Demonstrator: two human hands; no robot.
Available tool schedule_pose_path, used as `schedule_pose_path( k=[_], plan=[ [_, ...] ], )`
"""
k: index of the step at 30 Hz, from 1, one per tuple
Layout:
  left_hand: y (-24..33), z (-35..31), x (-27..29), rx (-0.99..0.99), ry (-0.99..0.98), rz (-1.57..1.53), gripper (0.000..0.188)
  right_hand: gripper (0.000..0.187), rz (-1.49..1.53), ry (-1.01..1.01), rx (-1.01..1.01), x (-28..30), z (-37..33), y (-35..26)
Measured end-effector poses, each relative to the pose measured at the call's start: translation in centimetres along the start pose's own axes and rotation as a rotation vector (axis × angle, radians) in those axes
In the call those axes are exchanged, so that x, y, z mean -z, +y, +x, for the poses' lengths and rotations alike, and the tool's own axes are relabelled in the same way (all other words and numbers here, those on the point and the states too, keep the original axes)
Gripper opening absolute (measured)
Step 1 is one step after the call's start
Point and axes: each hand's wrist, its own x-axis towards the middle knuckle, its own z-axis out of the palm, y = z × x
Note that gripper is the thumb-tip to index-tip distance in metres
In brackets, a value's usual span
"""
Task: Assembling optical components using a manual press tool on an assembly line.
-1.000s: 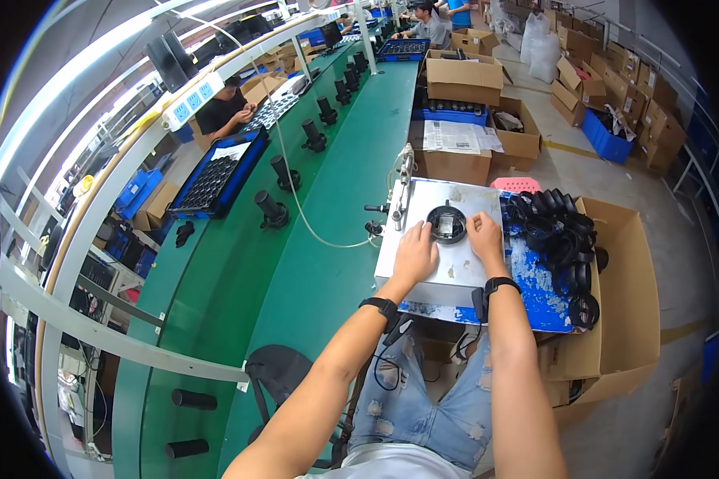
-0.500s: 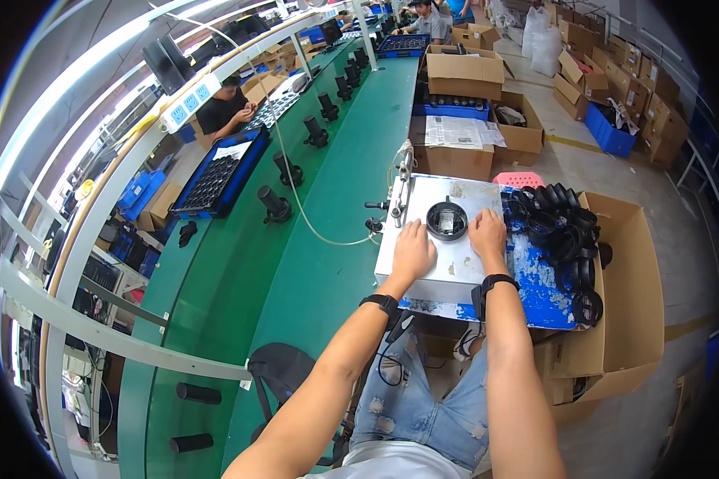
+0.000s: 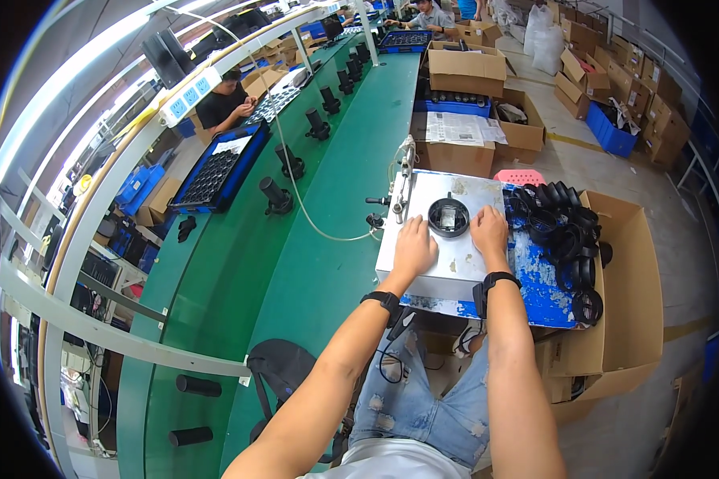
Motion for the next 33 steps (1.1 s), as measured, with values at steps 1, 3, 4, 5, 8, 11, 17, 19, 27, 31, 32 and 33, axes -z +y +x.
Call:
schedule_pose_path(
  k=[1,3,4,5,8,11,17,19,27,31,32,33],
  plan=[
    [0.03,0.01,0.02,0.001,-0.001,-0.001,0.043,0.012,-0.001,-0.001,0.0,-0.03,-0.01,0.06],
    [0.1,0.03,0.04,0.01,-0.017,-0.014,0.044,0.012,-0.007,0.005,0.008,-0.07,-0.03,0.19],
    [0.02,0.02,0.01,0.011,-0.015,-0.013,0.044,0.012,-0.006,0.005,0.01,-0.04,0.01,0.09],
    [-0.02,0.02,-0.04,0.013,-0.016,-0.005,0.044,0.011,-0.005,-0.008,-0.004,0.01,0.05,0.02],
    [-0.03,0.0,-0.07,0.019,-0.022,0.001,0.044,0.011,-0.008,-0.017,-0.007,0.03,0.06,0.03],
    [-0.11,-0.03,-0.01,0.025,-0.03,0.0,0.045,0.011,-0.01,-0.014,0.004,-0.03,0.03,-0.05],
    [0.14,0.01,0.09,0.026,-0.036,-0.007,0.045,0.012,-0.007,-0.016,-0.005,0.12,0.03,0.06],
    [0.13,-0.04,0.12,0.028,-0.041,-0.006,0.045,0.012,-0.007,-0.015,-0.005,0.1,-0.03,0.03],
    [-0.23,-0.06,0.07,0.027,-0.037,-0.004,0.044,0.012,-0.008,-0.025,-0.016,0.08,-0.07,-0.37],
    [0.06,0.0,0.06,0.02,-0.038,-0.008,0.044,0.012,-0.016,-0.008,-0.009,0.12,-0.09,0.0],
    [-0.07,-0.03,0.05,0.019,-0.03,-0.007,0.043,0.012,-0.011,-0.013,-0.012,0.07,-0.11,-0.14],
    [-0.22,-0.05,0.06,0.017,-0.023,-0.007,0.043,0.012,-0.007,-0.017,-0.016,0.02,-0.11,-0.3]
  ],
)
